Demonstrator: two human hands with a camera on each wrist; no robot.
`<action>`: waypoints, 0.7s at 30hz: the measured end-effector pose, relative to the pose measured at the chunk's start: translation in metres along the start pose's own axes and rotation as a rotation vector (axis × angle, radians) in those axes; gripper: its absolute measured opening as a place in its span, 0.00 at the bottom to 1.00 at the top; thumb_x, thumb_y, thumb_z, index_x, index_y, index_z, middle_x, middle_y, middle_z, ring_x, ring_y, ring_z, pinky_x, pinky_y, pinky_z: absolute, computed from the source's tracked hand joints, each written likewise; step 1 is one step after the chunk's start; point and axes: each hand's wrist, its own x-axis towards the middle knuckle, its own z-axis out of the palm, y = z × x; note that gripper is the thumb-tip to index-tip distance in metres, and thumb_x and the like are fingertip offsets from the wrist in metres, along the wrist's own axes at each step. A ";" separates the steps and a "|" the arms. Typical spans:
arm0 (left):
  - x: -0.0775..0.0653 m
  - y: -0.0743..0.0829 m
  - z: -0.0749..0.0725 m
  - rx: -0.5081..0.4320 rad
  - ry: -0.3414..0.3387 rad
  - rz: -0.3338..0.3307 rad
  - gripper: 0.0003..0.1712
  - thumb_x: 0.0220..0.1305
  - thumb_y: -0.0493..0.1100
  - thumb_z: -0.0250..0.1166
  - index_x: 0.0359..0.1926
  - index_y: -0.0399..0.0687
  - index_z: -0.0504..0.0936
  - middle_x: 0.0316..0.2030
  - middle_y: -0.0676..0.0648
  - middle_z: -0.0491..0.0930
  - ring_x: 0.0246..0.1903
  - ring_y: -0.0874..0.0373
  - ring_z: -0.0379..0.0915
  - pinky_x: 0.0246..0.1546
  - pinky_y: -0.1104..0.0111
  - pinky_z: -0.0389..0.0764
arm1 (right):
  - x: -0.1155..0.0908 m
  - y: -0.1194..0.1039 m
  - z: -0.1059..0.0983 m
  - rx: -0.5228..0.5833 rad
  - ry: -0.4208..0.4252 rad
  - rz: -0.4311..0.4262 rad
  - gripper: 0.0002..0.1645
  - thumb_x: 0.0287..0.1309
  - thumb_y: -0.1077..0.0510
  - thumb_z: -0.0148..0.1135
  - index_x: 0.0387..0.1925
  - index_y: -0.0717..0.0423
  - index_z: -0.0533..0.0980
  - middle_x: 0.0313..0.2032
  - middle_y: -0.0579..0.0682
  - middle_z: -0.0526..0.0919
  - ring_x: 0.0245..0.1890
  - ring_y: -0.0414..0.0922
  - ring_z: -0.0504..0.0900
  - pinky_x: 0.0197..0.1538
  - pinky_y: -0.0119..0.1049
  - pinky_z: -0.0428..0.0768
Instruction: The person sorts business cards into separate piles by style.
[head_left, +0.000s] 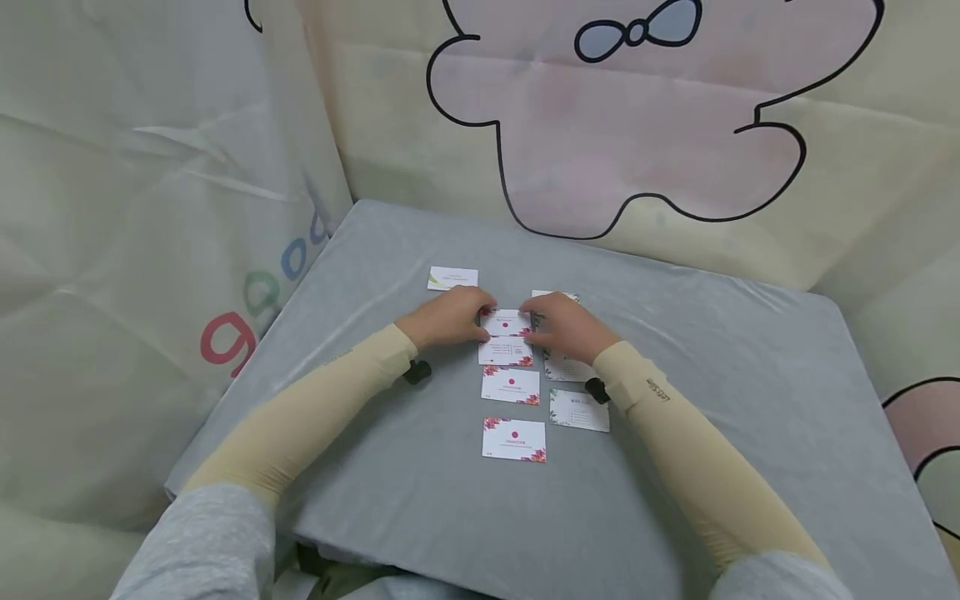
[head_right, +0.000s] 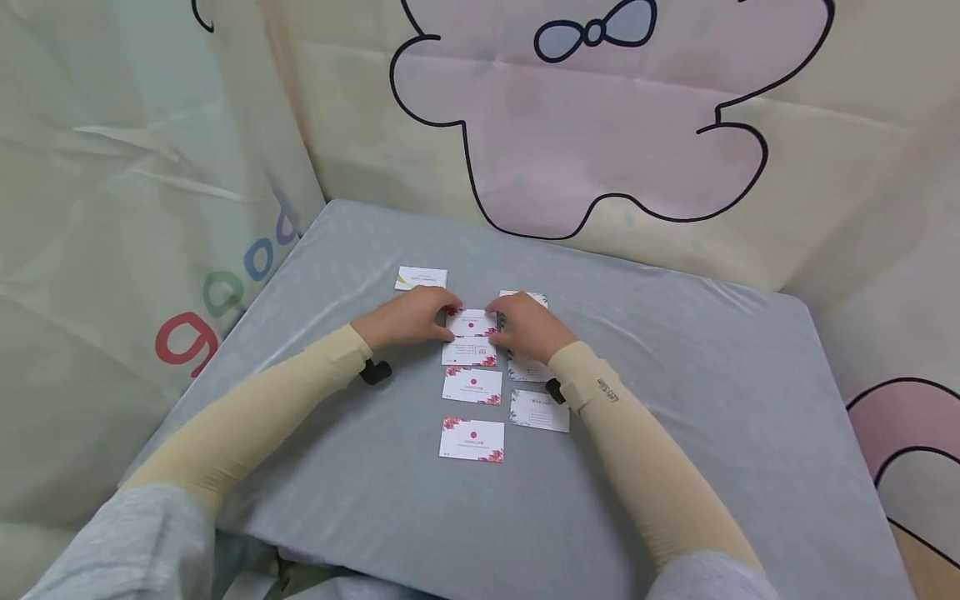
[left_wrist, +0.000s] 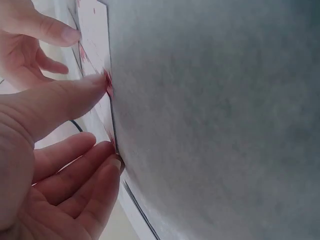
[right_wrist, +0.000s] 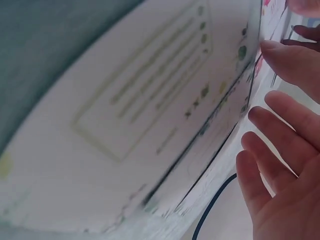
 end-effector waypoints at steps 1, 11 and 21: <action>0.001 -0.001 0.001 0.006 0.003 0.002 0.28 0.59 0.46 0.74 0.59 0.43 0.80 0.46 0.48 0.83 0.43 0.56 0.73 0.51 0.62 0.76 | 0.001 -0.001 0.000 -0.008 -0.004 -0.007 0.30 0.61 0.48 0.70 0.63 0.51 0.76 0.61 0.50 0.79 0.64 0.50 0.73 0.70 0.53 0.69; 0.006 -0.001 0.003 0.113 0.005 0.037 0.19 0.59 0.46 0.73 0.50 0.45 0.84 0.34 0.50 0.81 0.34 0.58 0.69 0.38 0.66 0.71 | 0.006 0.001 0.003 -0.033 0.012 -0.001 0.29 0.60 0.48 0.70 0.61 0.50 0.78 0.60 0.50 0.81 0.61 0.49 0.75 0.68 0.51 0.71; 0.006 -0.003 0.002 0.098 0.001 0.046 0.23 0.55 0.44 0.74 0.52 0.43 0.84 0.33 0.50 0.80 0.36 0.56 0.69 0.40 0.64 0.72 | 0.009 0.000 0.005 -0.013 0.021 0.010 0.30 0.59 0.48 0.72 0.62 0.50 0.78 0.60 0.49 0.81 0.61 0.49 0.75 0.67 0.52 0.72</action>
